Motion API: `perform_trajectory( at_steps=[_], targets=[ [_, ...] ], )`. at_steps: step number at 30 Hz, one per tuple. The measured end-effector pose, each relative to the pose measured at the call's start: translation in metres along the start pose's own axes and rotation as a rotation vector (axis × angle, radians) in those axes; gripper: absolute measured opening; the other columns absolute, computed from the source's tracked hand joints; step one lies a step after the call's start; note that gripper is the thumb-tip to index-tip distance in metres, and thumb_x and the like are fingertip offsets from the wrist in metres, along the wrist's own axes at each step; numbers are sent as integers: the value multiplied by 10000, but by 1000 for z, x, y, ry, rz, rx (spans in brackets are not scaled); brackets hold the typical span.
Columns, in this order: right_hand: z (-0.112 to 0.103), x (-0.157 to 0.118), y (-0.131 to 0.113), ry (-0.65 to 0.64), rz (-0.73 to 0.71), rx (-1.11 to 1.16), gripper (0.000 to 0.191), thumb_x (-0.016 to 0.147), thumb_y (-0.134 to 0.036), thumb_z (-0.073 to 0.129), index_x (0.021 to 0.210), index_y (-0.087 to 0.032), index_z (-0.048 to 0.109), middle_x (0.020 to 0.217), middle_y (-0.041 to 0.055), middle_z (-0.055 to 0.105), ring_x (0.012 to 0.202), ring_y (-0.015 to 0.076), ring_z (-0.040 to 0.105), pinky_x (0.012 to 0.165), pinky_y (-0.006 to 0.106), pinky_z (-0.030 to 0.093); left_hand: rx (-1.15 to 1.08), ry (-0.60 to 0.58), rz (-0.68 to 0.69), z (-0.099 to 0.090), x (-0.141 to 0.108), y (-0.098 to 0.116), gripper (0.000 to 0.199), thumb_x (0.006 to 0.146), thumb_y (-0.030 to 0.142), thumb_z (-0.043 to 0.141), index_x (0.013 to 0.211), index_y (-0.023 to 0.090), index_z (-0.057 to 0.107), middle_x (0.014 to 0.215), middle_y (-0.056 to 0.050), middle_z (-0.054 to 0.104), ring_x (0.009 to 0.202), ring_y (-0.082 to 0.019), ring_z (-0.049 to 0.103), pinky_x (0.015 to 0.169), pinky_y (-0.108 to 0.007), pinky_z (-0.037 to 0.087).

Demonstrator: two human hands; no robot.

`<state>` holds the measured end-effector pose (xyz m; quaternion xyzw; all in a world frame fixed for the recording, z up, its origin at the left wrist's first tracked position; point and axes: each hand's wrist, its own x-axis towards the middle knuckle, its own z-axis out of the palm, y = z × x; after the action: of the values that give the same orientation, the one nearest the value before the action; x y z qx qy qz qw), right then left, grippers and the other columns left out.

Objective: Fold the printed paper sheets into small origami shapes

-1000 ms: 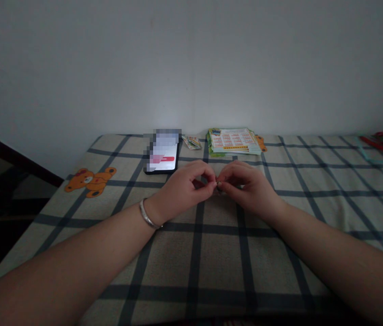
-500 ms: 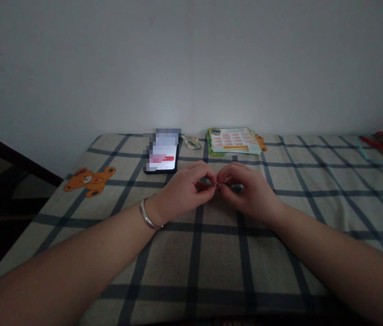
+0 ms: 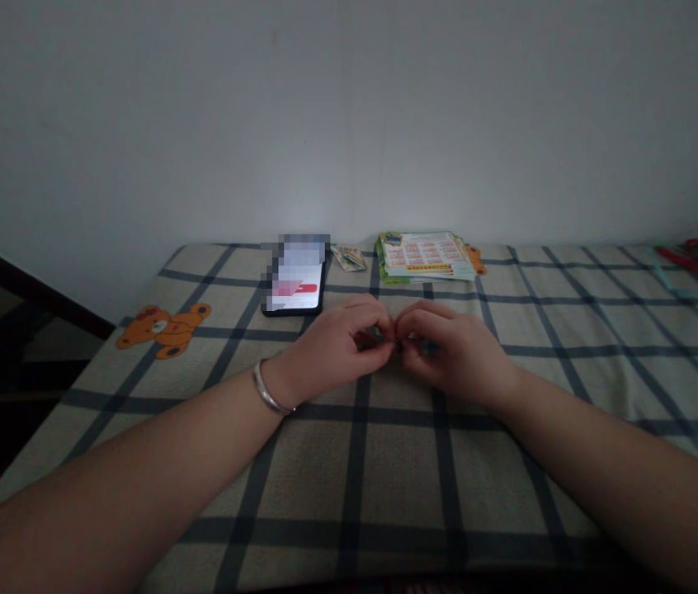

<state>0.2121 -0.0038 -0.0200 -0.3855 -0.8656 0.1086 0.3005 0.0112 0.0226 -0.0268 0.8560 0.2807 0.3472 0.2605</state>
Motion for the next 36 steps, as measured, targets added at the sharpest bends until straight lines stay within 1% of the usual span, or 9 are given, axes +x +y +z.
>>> perform_trajectory(
  at_steps=[5,9,13,18,24,28,31,33,36],
  targets=[
    [2,2,5,65,-24,121,110,792,-106,558,827,-210,566,845,26,582,747,147,570,659,281,453,-51,10,-27,-1,1,-2,61,810,125,603,791,183,599,868,-10,571,822,-126,564,640,-207,489],
    [4,4,9,111,-30,174,131,793,-93,556,822,-221,558,826,12,569,738,140,563,657,277,461,-85,52,-50,-1,0,-5,42,812,148,618,789,178,601,874,-19,578,862,-141,579,651,-215,505],
    [7,4,14,149,-17,229,161,786,-72,546,825,-228,547,874,23,570,784,151,569,647,275,469,-116,60,-80,0,0,-5,34,817,161,612,795,177,591,889,-20,580,844,-135,589,658,-223,529],
    [11,3,17,181,77,302,128,833,-106,509,854,-227,541,904,31,584,775,150,572,634,283,486,-194,88,-102,0,0,-4,39,822,182,602,811,175,566,909,-25,579,843,-132,608,678,-240,561],
    [12,4,18,162,234,557,28,862,-194,529,860,-222,526,890,18,624,725,130,611,620,274,533,-327,83,-116,3,0,-6,55,866,173,550,843,189,503,975,-28,637,964,-145,641,804,-288,573],
    [13,5,17,188,267,611,18,863,-227,547,869,-221,531,880,10,634,716,121,615,609,260,539,-305,108,-118,4,0,-6,78,862,180,563,832,191,492,888,-7,588,973,-155,633,824,-304,566],
    [13,6,18,220,266,636,11,879,-228,532,872,-219,532,872,7,644,718,112,616,612,248,538,-312,119,-117,4,0,-6,77,853,159,573,879,190,508,934,-14,592,961,-147,634,830,-306,567],
    [13,6,18,222,265,670,26,892,-232,525,868,-220,527,870,6,658,722,109,623,624,247,545,-289,102,-89,3,1,-6,89,850,144,585,915,187,544,982,-26,599,969,-146,630,851,-311,561],
    [13,7,20,199,268,723,49,906,-252,530,868,-224,518,965,24,691,774,112,649,663,258,565,-178,71,-39,1,2,-6,60,855,131,592,888,181,602,958,-30,605,947,-147,621,862,-315,538]
  ],
)
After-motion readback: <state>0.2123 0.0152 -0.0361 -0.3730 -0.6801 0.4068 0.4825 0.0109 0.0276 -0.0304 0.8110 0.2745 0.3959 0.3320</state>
